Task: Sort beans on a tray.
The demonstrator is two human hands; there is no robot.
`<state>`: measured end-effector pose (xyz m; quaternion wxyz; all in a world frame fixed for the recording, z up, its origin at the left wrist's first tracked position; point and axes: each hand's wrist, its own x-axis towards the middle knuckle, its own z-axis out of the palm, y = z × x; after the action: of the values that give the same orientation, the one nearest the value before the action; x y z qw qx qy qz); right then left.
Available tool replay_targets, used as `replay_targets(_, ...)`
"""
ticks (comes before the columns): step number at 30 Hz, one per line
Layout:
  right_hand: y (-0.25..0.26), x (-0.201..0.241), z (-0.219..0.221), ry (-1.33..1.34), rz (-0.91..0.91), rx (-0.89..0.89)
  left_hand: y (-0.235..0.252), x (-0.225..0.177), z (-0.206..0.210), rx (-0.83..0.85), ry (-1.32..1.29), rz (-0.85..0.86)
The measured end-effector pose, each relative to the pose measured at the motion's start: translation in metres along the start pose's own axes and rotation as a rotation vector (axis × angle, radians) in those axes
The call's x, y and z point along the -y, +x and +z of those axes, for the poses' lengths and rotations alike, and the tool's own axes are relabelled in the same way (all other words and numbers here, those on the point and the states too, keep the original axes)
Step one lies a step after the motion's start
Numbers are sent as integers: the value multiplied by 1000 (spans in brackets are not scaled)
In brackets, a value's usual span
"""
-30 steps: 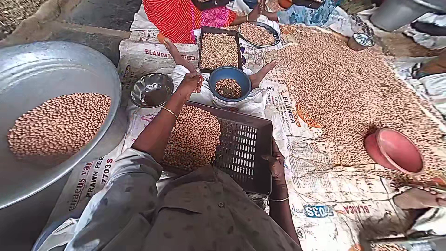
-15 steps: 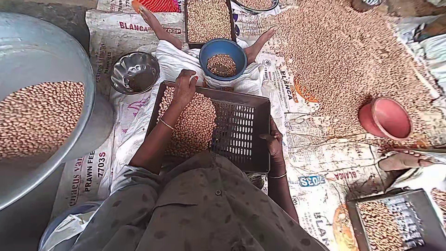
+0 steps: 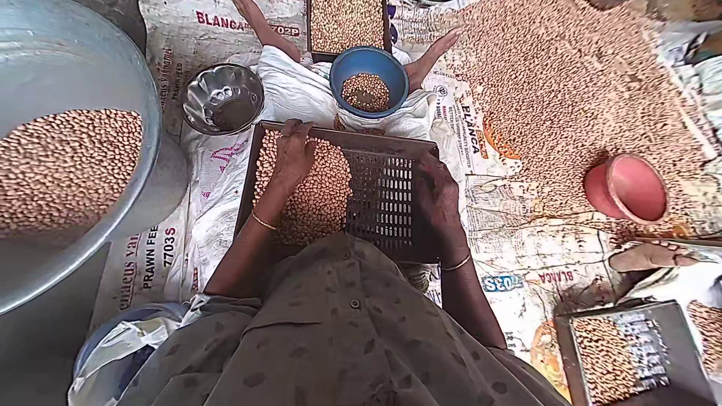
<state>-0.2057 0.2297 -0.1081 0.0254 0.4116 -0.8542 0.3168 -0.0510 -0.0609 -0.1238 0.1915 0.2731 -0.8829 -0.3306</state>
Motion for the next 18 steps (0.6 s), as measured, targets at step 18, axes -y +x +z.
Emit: replay_targets(18, 48, 46, 130, 52, -138, 282, -30, 12, 9, 76, -1127, -303)
